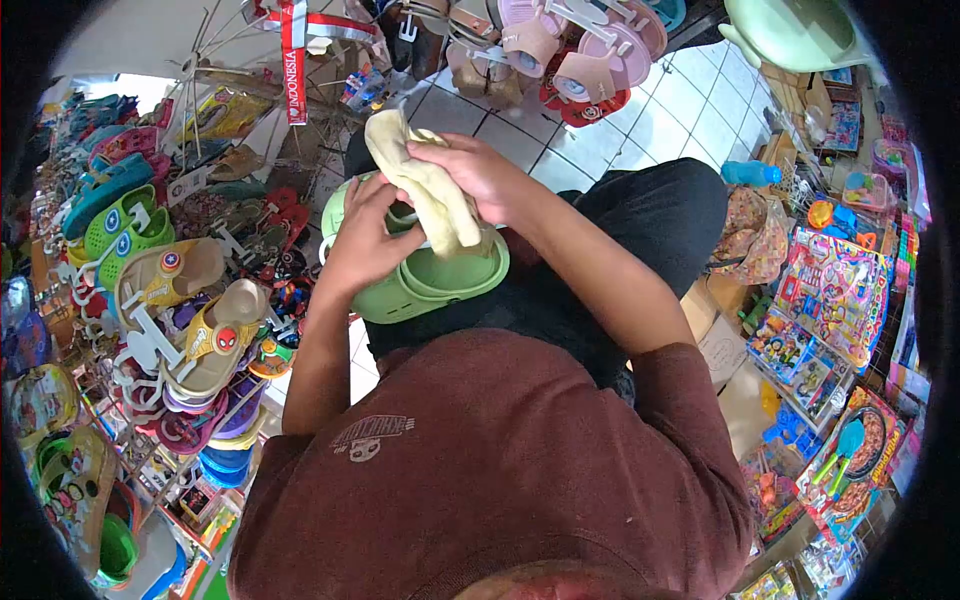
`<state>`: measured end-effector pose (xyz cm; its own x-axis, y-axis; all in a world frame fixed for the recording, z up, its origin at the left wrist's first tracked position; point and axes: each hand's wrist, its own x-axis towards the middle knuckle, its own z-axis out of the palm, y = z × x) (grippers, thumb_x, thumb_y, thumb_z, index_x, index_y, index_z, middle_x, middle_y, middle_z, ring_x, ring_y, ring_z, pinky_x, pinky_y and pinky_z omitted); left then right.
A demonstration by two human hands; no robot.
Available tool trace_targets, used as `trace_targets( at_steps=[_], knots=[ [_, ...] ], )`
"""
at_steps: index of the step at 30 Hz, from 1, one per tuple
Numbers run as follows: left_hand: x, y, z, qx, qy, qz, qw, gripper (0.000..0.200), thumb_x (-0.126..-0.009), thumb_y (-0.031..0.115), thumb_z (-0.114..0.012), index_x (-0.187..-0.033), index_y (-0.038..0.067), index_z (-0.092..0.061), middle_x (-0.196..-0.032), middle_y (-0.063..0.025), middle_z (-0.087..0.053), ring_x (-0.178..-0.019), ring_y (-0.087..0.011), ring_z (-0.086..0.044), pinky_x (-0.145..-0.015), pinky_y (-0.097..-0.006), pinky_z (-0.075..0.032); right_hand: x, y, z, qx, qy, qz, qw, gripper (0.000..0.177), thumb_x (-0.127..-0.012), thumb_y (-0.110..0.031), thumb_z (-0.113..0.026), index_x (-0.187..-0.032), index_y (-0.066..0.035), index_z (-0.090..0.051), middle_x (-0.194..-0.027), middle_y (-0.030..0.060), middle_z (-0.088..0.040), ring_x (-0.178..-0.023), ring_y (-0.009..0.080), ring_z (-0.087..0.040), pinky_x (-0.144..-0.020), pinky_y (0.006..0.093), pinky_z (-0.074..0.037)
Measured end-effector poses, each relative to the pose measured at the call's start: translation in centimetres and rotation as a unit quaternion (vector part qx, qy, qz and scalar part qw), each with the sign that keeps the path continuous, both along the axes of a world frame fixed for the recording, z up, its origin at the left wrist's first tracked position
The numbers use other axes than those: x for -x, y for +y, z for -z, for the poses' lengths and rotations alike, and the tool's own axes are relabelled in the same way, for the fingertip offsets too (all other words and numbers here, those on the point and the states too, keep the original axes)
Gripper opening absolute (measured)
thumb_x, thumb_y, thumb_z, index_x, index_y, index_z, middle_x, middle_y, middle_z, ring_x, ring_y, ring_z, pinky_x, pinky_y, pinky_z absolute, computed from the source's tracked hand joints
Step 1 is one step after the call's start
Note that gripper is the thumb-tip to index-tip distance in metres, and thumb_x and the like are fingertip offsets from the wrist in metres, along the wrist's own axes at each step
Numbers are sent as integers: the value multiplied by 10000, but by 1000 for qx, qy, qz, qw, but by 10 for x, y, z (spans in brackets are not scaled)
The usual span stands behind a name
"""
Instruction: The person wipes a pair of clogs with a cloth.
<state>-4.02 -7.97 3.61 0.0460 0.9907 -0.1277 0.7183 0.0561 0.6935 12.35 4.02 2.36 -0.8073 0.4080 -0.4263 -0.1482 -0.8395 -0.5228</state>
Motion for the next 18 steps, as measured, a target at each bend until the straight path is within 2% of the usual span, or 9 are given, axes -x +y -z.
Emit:
trace_targets(
  at_steps=[2,5,6,9,10,14,16,18],
  knots=[
    [-3,-2,2,-27,9,-15,999,435,-737,324,-795,-1059,59,-669,-1448,-143,-509,-1361,-379,-465,-1185,-642,-172,0,-1,2,0,0,12,1000,317,-1045,-244,-561,-1236,4,-607,-1054,150,-721,-868,207,-724,-739,343,-610],
    [-6,-3,-20,-30,64,37,997,487,-700,312,-841,-1051,26,-660,-1493,-198,-472,-1380,-416,-431,-1178,-550,-244,-13,10,14,13,13,28,999,342,-1047,-257,-555,-1251,13,-603,-1084,160,-722,-847,207,-717,-730,336,-607],
    [-8,1,-33,-22,62,53,996,529,-645,338,-869,-1027,19,-690,-1508,-172,-467,-1409,-398,-426,-1160,-587,-259,-21,15,19,4,-1,17,1000,352,-1056,-258,-538,-1265,20,-595,-1124,166,-720,-857,205,-708,-754,330,-600],
    [-13,2,-40,18,116,51,992,517,-631,310,-873,-1026,25,-700,-1513,-146,-468,-1405,-380,-448,-1143,-616,-269,-40,11,1,-39,-26,11,999,362,-1062,-264,-531,-1285,15,-586,-1145,174,-716,-875,205,-705,-779,331,-593],
    [-17,2,-43,21,117,28,993,491,-635,275,-868,-1021,22,-700,-1516,-128,-471,-1387,-367,-475,-1142,-620,-268,-44,11,4,-33,6,-4,999,392,-1064,-288,-532,-1320,8,-563,-1150,173,-714,-873,200,-703,-787,325,-586],
    [-22,3,-52,63,125,10,990,506,-663,273,-864,-1081,37,-703,-1519,-154,-464,-1395,-376,-464,-1145,-614,-272,-52,16,11,-25,37,-45,998,415,-1064,-296,-535,-1353,2,-534,-1144,183,-712,-872,194,-699,-795,317,-581],
    [-17,2,-51,73,107,11,992,525,-696,292,-861,-1132,52,-696,-1521,-167,-459,-1397,-386,-460,-1149,-606,-274,-54,18,15,-21,15,-45,999,403,-1064,-288,-536,-1344,1,-539,-1139,186,-711,-867,193,-696,-783,313,-580],
    [-12,-5,-45,47,128,5,991,551,-737,337,-845,-1205,102,-672,-1512,-180,-462,-1394,-405,-457,-1126,-681,-251,-55,17,20,-6,-2,-42,999,389,-1063,-279,-537,-1330,3,-547,-1127,185,-712,-859,192,-693,-768,310,-580]
  ],
)
